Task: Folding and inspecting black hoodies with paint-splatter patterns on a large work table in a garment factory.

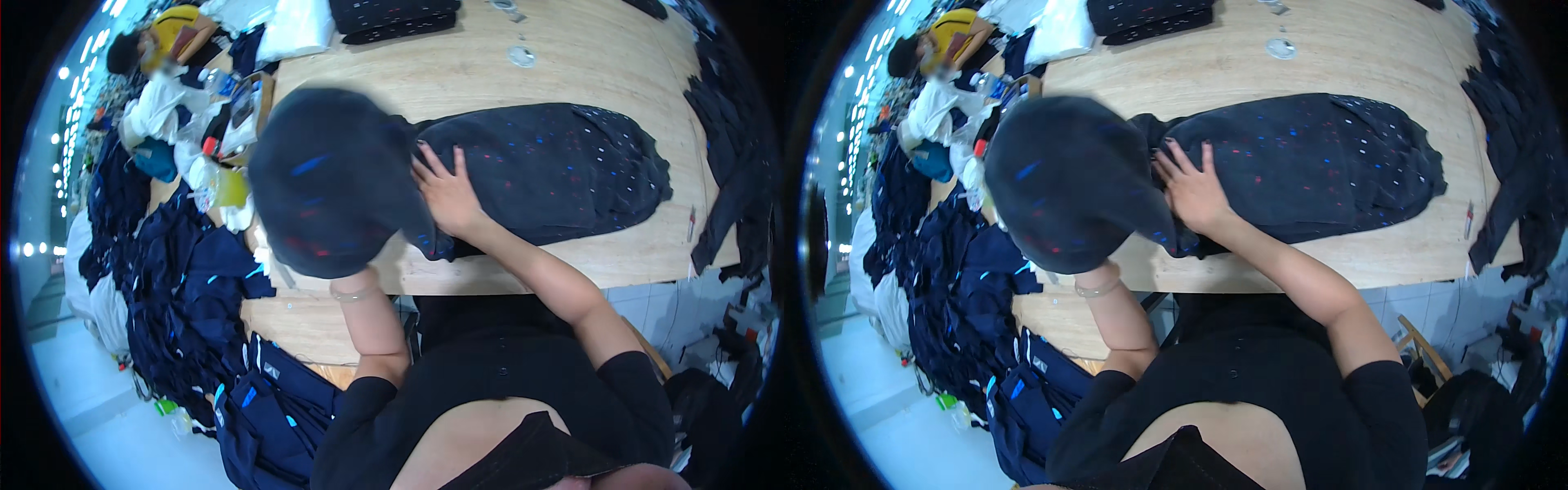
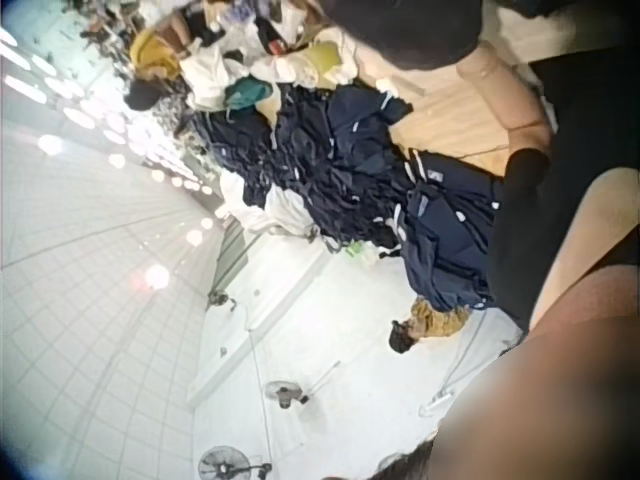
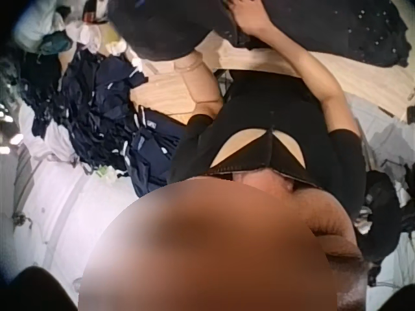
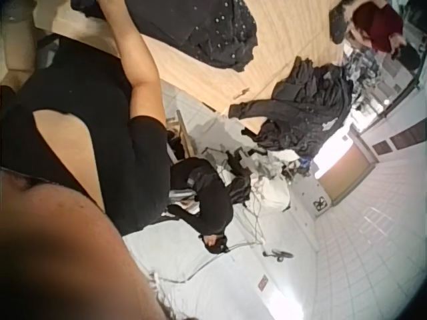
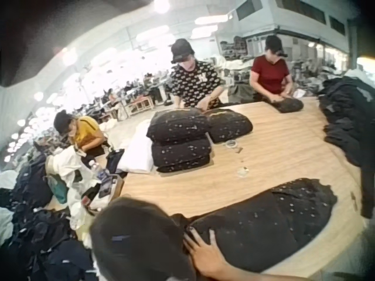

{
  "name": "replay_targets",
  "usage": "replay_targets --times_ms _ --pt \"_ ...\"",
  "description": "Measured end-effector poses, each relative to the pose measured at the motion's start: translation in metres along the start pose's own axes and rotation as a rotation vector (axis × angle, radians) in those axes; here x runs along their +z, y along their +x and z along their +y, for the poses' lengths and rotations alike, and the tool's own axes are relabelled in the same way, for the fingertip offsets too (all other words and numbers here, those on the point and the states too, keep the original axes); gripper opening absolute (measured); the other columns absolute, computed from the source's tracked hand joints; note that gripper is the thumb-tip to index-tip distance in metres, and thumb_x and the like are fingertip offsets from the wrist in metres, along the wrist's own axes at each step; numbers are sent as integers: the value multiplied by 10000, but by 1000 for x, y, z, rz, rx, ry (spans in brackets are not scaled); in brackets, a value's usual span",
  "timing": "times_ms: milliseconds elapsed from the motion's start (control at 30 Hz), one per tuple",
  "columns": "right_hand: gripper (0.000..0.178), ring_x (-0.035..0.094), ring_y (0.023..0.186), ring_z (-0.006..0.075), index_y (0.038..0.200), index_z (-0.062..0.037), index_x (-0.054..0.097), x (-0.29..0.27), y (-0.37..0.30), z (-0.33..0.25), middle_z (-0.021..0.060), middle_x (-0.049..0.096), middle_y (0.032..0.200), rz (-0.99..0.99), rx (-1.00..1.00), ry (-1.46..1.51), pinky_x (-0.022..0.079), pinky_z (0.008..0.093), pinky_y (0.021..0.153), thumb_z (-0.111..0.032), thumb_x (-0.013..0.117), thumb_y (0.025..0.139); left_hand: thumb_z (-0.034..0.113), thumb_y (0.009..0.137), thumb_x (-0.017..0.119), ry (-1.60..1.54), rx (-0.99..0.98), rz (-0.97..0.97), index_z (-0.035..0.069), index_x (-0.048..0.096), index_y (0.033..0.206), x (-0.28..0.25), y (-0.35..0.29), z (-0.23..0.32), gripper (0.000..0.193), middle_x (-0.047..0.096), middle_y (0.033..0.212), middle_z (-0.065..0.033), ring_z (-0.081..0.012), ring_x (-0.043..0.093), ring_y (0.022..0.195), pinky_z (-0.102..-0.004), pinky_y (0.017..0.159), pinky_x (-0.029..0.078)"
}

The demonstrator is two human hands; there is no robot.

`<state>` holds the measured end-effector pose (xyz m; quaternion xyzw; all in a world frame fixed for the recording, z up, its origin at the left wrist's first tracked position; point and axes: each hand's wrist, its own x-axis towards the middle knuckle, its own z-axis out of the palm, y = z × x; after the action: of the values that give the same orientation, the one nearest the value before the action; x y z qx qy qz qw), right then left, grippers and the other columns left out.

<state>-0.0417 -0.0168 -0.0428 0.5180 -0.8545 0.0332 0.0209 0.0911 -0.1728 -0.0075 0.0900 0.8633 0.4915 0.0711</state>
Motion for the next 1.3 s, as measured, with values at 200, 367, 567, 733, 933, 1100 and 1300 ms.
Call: replay_targets --times_ms 200,367,567,733,933,1100,1300 --pt "466 270 1381 305 1281 -63 542 57 -59 49 135 406 1426 276 132 752 213 518 1120 -293 526 875 129 837 640 59 172 9 12 541 1229 153 203 43 420 566 1237 -149 -246 530 1160 -396 1023 397" --pt "455 310 1357 307 1270 -62 551 39 -80 45 143 433 1402 90 226 861 240 488 1113 -273 543 867 130 831 646 126 254 69 16 540 1231 177 254 52 430 563 1242 -151 -249 526 1164 -400 1027 391" --pt "441 359 1328 308 1256 -60 561 22 -111 41 152 466 1373 -152 293 1013 272 453 1104 -250 563 858 133 824 653 216 319 169 21 539 1235 184 257 49 441 559 1247 -153 -252 521 1169 -404 1032 384" --pt "431 399 1304 309 1245 -59 569 15 -123 38 159 493 1348 -381 337 1133 299 424 1096 -231 580 850 134 818 659 278 359 263 25 538 1237 198 255 39 450 555 1251 -154 -254 517 1173 -407 1036 379" --pt "358 639 694 148 932 11 618 -105 -168 154 114 662 809 291 464 1790 491 238 604 -276 410 982 136 811 665 400 303 457 30 536 1241 211 247 25 461 551 1256 -156 -257 512 1178 -412 1041 372" --pt "387 630 867 344 981 3 633 -25 -113 228 199 647 883 324 918 649 473 396 730 -370 562 907 138 805 671 495 306 603 34 535 1243 235 253 25 471 548 1260 -158 -259 508 1182 -415 1046 366" --pt "275 607 753 414 881 -21 574 -43 -105 192 232 619 786 541 1037 452 460 416 649 -292 567 922 190 730 698 554 185 280 20 571 1173 161 144 104 492 519 1225 -139 -297 453 1193 -434 1011 339"
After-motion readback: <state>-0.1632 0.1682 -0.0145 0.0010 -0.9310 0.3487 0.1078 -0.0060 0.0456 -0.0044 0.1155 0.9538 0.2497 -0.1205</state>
